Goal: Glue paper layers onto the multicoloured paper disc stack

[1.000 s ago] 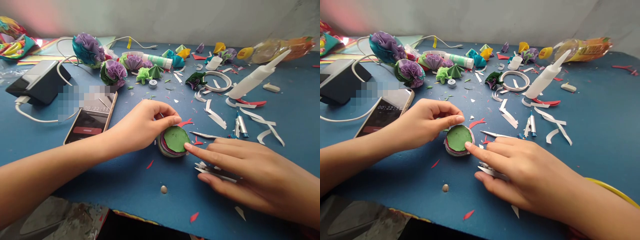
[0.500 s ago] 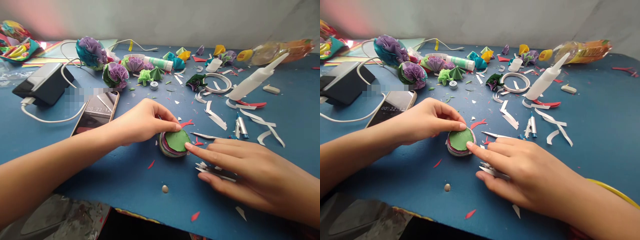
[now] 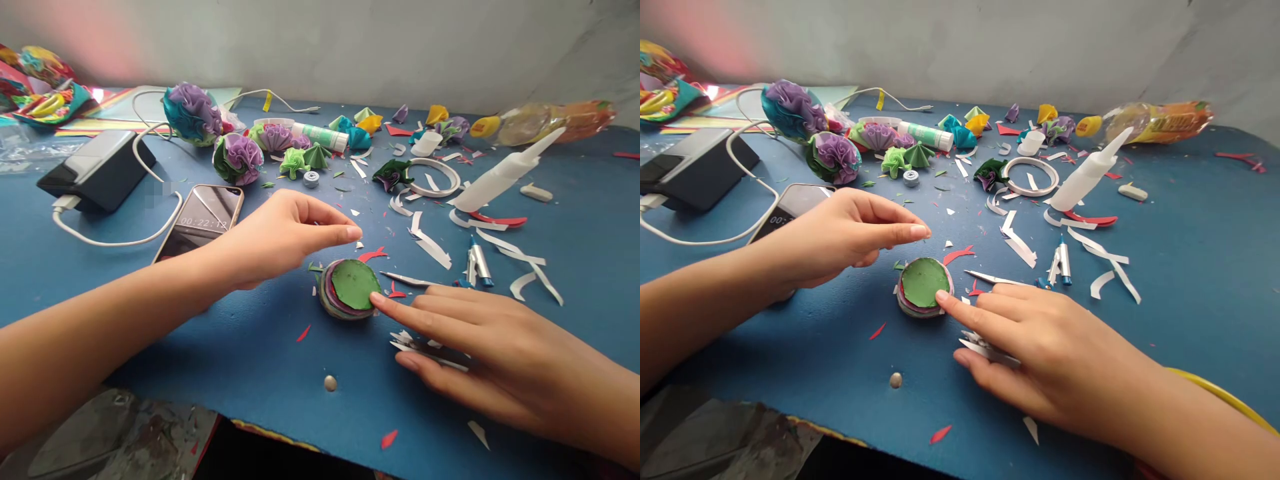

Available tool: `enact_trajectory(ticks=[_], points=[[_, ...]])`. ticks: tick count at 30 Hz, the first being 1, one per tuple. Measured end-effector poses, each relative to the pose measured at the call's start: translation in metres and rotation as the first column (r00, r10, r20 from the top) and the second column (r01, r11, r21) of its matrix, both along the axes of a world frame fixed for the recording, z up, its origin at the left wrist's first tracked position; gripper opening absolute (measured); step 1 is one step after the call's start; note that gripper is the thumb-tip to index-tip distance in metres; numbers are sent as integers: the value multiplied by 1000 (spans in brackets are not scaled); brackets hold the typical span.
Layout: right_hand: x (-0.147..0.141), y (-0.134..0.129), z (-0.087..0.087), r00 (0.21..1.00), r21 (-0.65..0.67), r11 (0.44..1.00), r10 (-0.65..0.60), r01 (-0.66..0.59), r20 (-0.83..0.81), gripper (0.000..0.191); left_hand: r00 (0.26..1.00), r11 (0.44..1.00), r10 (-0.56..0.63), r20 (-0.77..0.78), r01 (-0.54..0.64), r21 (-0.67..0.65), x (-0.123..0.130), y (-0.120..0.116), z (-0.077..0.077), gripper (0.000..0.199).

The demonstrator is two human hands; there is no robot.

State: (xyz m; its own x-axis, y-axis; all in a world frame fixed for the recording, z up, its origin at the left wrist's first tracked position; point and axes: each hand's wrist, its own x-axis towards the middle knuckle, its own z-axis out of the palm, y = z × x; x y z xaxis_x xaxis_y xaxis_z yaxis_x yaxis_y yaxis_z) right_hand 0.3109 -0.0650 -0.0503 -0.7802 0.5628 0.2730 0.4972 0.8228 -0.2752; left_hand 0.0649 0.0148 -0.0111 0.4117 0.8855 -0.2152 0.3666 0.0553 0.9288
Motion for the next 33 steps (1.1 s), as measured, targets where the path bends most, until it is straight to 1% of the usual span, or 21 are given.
enact_trajectory(ticks=[2,3,4,5,6,7,9,10,11,13,15,16,17,18,20,22,24,25,27,29,33], points=[[0,0,-1,1000,5,1000,-2,2,-5,35,996,988,-39,-74,49,146,-2,0,3,10],[0,0,-1,1000,9,1000,-5,5,-5,35,991,970,-61,-116,87,228,-3,-1,3,10],[0,-1,-2,1000,12,1000,-5,6,-4,35,984,941,-89,-154,133,311,-4,-2,2,11],[0,-1,-2,1000,14,1000,-8,8,-3,35,974,900,-118,-191,186,394,-5,-4,1,12],[-1,-1,-2,1000,18,1000,-11,11,-2,35,961,846,-150,-234,247,473,-6,-6,-2,15],[-1,-1,-2,1000,18,1000,-13,13,-1,35,941,780,-182,-285,315,541,-7,-8,-4,19],[-1,0,-2,1000,20,1000,-17,17,-2,35,884,628,-218,-414,452,633,-11,-11,-9,26],[-1,-1,-2,1000,21,1000,-18,18,-4,35,850,551,-211,-482,511,660,-13,-12,-10,29],[-1,-1,-2,1000,22,1000,-20,20,-6,35,820,478,-187,-541,557,679,-15,-13,-10,31],[-1,-1,-2,1000,15,1000,-13,13,-7,35,777,352,-125,-616,616,705,-19,-14,-9,32],[-1,-2,-4,1000,8,1000,-10,10,-13,35,757,248,-67,-650,644,724,-20,-15,-7,33],[0,-2,-4,1000,2,1000,-12,12,-15,35,751,212,-41,-659,651,729,-20,-15,-5,33],[0,-2,-5,1000,-1,1000,-12,12,-17,36,748,190,-13,-663,653,733,-20,-16,-4,34],[0,-2,-5,1000,-6,1000,-14,14,-16,36,749,184,9,-663,650,737,-19,-16,-3,34],[0,-1,-5,1000,-5,1000,-15,15,-26,36,751,211,36,-659,639,740,-18,-17,-2,34],[0,0,-3,1000,-2,1000,-10,10,-26,36,723,247,20,-691,666,704,-17,-17,-2,38],[0,0,-2,1000,0,1000,-7,7,-18,36,679,252,-10,-734,712,656,-17,-17,-3,44],[0,0,-2,1000,-1,1000,-8,8,-12,36,666,242,-12,-746,726,644,-17,-17,-4,45],[-1,1,-1,1000,-2,1000,-15,15,-11,36,676,220,5,-737,718,660,-18,-16,-5,44],[-1,1,-2,1000,-2,1000,-15,14,-17,35,700,215,22,-714,694,687,-19,-16,-6,43],[-3,0,-1,1000,6,1000,-4,4,-21,34,711,252,13,-703,678,690,-21,-16,-3,42]])
